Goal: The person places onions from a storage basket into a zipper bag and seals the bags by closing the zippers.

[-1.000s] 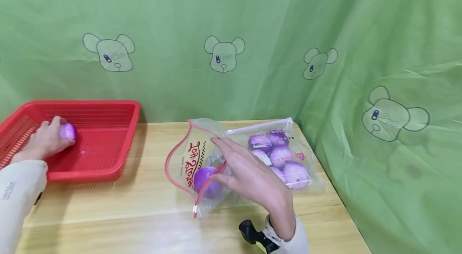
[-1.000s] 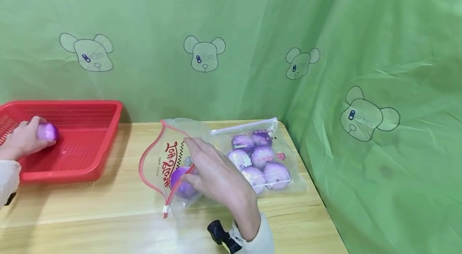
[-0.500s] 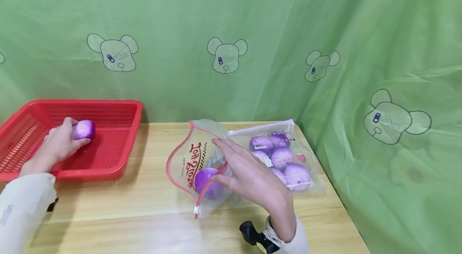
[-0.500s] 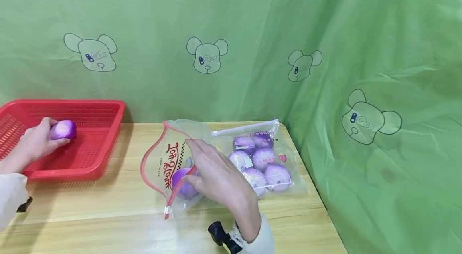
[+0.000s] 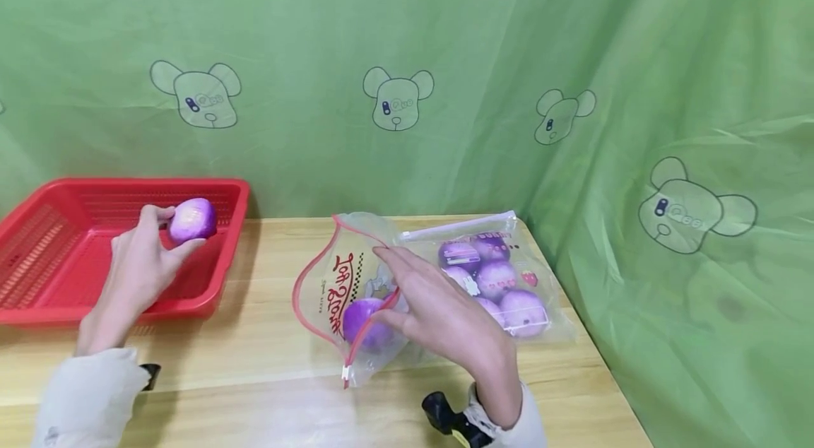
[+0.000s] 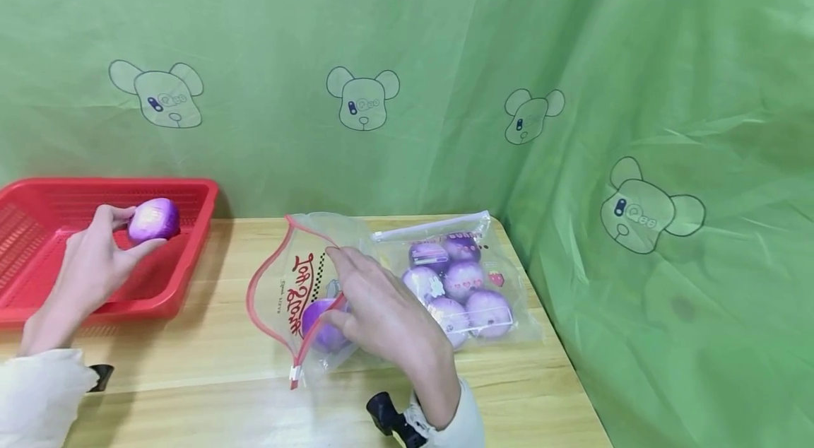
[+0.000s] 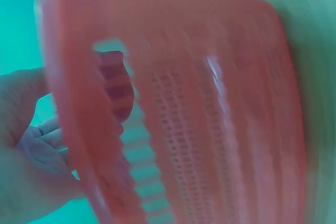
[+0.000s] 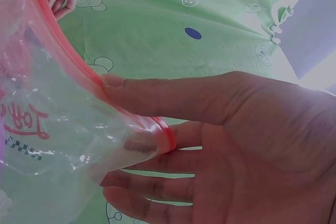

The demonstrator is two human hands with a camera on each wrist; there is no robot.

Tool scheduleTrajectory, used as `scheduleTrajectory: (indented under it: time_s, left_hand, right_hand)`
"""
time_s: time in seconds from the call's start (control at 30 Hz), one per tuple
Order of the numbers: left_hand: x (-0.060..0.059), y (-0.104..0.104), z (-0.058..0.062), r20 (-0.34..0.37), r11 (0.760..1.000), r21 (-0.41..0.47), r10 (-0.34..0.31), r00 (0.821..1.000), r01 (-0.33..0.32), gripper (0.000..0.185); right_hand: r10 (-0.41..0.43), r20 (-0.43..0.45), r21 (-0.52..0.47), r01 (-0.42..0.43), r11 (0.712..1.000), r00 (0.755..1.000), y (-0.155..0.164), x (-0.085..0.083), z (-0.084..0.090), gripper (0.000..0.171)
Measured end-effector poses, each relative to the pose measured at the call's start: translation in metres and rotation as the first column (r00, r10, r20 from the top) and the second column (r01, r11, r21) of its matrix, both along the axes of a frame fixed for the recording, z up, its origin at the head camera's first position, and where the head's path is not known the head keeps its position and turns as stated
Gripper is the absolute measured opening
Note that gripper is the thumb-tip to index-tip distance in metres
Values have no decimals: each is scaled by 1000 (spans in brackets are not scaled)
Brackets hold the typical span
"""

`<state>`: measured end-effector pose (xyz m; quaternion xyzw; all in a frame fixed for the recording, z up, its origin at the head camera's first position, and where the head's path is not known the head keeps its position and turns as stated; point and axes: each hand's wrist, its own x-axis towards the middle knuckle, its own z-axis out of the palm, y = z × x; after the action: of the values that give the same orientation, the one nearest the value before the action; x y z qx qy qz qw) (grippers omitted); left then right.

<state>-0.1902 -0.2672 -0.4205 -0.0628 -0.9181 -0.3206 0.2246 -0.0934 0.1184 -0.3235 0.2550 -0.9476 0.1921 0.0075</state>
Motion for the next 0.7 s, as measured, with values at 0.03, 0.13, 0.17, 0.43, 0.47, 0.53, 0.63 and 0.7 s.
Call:
scheduleTrajectory:
  time_s: [0.03, 0.13, 0.17, 0.43, 0.47, 0.53, 0.63, 0.7]
  left_hand:
    - [3, 5, 1, -14, 1000, 13, -3, 1000, 4, 61]
    - [14, 22, 7, -63, 999, 47, -12, 998, 15, 61]
    - [17, 28, 9, -75, 998, 56, -14, 997, 18, 62]
    - [37, 63, 29, -182, 994, 98, -38, 983, 56, 66]
    - [39, 66, 31, -191, 992, 107, -38, 981, 59, 65]
    - [45, 70, 36, -200, 990, 123, -46, 979, 72, 66]
    - [52, 78, 43, -212, 987, 131, -68, 975, 98, 66]
    - [56, 83, 47, -230, 984, 125, -95, 968, 126, 67]
  right_hand:
    - [1, -2, -4, -1, 1000, 1000, 0, 0, 0, 85]
    - [6, -6, -4, -6, 1000, 1000, 0, 0, 0, 85]
    - [7, -4, -3, -7, 1000, 1000, 0, 0, 0, 85]
    - [-34, 22, 20, 33, 999, 999, 1, 3, -1, 87]
    - [-36, 17, 27, 35, 999, 999, 1, 3, -1, 87]
    - [-35, 9, 36, 35, 999, 999, 2, 4, 0, 86]
    - [-32, 2, 41, 32, 999, 999, 2, 3, 1, 86]
    - [-33, 1, 42, 33, 999, 999, 2, 3, 1, 85]
